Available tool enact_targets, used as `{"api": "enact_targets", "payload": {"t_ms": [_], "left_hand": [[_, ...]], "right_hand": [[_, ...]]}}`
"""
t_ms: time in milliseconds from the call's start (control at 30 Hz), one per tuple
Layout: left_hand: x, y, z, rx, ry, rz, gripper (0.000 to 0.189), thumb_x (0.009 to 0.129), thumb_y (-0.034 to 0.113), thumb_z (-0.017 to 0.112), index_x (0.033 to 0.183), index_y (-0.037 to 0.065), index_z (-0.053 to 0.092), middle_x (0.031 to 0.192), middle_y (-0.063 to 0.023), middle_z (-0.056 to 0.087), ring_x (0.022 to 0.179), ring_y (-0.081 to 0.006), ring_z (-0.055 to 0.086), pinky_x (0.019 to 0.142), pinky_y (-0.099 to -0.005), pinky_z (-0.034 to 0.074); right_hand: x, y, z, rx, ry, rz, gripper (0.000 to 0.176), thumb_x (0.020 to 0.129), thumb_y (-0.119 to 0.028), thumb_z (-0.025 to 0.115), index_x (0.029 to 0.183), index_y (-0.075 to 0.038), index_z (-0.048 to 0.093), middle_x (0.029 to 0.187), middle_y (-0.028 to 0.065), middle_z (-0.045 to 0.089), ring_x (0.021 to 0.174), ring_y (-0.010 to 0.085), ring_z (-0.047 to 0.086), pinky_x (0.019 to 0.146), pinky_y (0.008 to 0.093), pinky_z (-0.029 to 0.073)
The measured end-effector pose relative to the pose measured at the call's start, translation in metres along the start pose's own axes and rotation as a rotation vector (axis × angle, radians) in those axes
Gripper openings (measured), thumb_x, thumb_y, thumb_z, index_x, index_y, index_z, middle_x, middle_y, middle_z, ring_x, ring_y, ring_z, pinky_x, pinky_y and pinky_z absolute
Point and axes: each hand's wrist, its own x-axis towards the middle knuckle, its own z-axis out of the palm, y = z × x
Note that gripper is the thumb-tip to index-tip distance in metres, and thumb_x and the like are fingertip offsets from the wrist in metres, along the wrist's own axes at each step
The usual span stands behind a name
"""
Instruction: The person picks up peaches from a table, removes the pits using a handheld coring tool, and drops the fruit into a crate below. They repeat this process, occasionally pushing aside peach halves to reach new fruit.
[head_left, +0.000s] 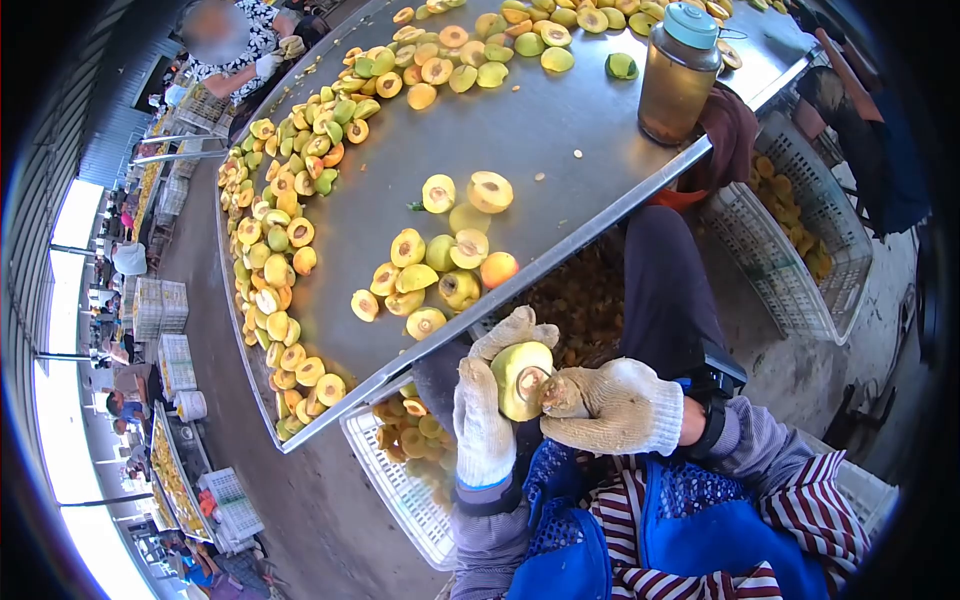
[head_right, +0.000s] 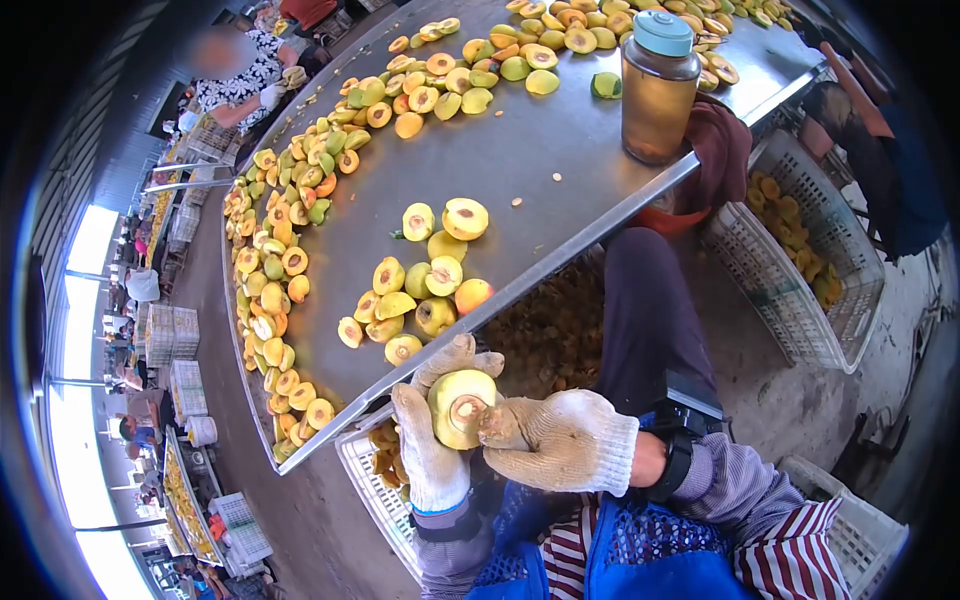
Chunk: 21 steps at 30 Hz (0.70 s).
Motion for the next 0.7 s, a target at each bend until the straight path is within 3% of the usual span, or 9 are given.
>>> {"api": "enact_targets", "payload": {"t_ms": [133,233,300,400,533,633,700], "left_hand": [[-0.005,-0.003,0.009,-0.011,0.069,0.037,0.081,0.098,0.064,0.034,0.134,-0.007,0.05,0.12,-0.0208,0.062,0.112,-0.0274,0.061,0.098,-0.0376,0.048],[-0.006,-0.003,0.011,0.064,0.065,0.088,0.08,0.1,0.063,0.03,0.13,-0.008,0.053,0.118,-0.0207,0.063,0.107,-0.0271,0.063,0.095,-0.0365,0.049],[-0.003,0.006,0.009,0.135,0.013,0.099,0.081,0.1,0.062,0.028,0.127,-0.009,0.056,0.116,-0.0205,0.064,0.102,-0.0266,0.064,0.092,-0.0357,0.05],[0.005,0.03,0.008,0.226,-0.092,-0.195,0.091,0.097,0.07,0.023,0.121,-0.01,0.059,0.106,-0.0212,0.067,0.093,-0.0272,0.066,0.084,-0.0344,0.054],[0.012,0.017,0.017,0.183,-0.025,-0.12,0.089,0.096,0.069,0.028,0.119,-0.011,0.061,0.102,-0.0244,0.068,0.092,-0.0268,0.067,0.084,-0.0338,0.055],[0.015,0.027,0.006,0.292,-0.127,-0.27,0.087,0.097,0.067,0.03,0.118,-0.011,0.061,0.104,-0.0255,0.068,0.093,-0.028,0.068,0.086,-0.0356,0.054],[0.024,0.038,0.007,0.26,-0.198,-0.384,0.087,0.097,0.067,0.03,0.116,-0.012,0.062,0.104,-0.0257,0.068,0.092,-0.0284,0.068,0.085,-0.0365,0.055]], "right_hand": [[0.0,0.005,0.003,-0.099,-0.038,0.04,0.027,0.089,-0.037,0.065,0.102,-0.014,0.067,0.073,0.0117,0.066,0.068,0.0316,0.066,0.061,0.0381,0.052],[0.0,0.02,0.011,-0.02,0.011,-0.092,0.026,0.088,-0.037,0.065,0.1,-0.014,0.067,0.071,0.0117,0.066,0.065,0.0327,0.066,0.06,0.0393,0.052],[-0.005,0.005,0.003,-0.101,-0.036,0.004,0.026,0.088,-0.038,0.065,0.097,-0.014,0.067,0.071,0.012,0.066,0.067,0.0329,0.066,0.061,0.0395,0.052],[-0.008,0.003,0.001,-0.118,-0.066,0.045,0.025,0.088,-0.038,0.065,0.094,-0.014,0.068,0.072,0.0125,0.066,0.067,0.0333,0.066,0.061,0.0399,0.053],[-0.007,0.012,0.007,-0.014,-0.005,0.071,0.024,0.088,-0.038,0.066,0.094,-0.014,0.069,0.073,0.013,0.066,0.068,0.0343,0.066,0.062,0.0409,0.053],[-0.008,0.011,0.002,-0.072,-0.109,0.145,0.025,0.087,-0.038,0.066,0.094,-0.014,0.069,0.074,0.0135,0.067,0.07,0.0348,0.066,0.063,0.041,0.053],[-0.009,0.017,0.009,-0.147,-0.08,0.086,0.026,0.088,-0.038,0.066,0.096,-0.013,0.069,0.074,0.0124,0.067,0.07,0.0329,0.067,0.064,0.0396,0.053]]}}
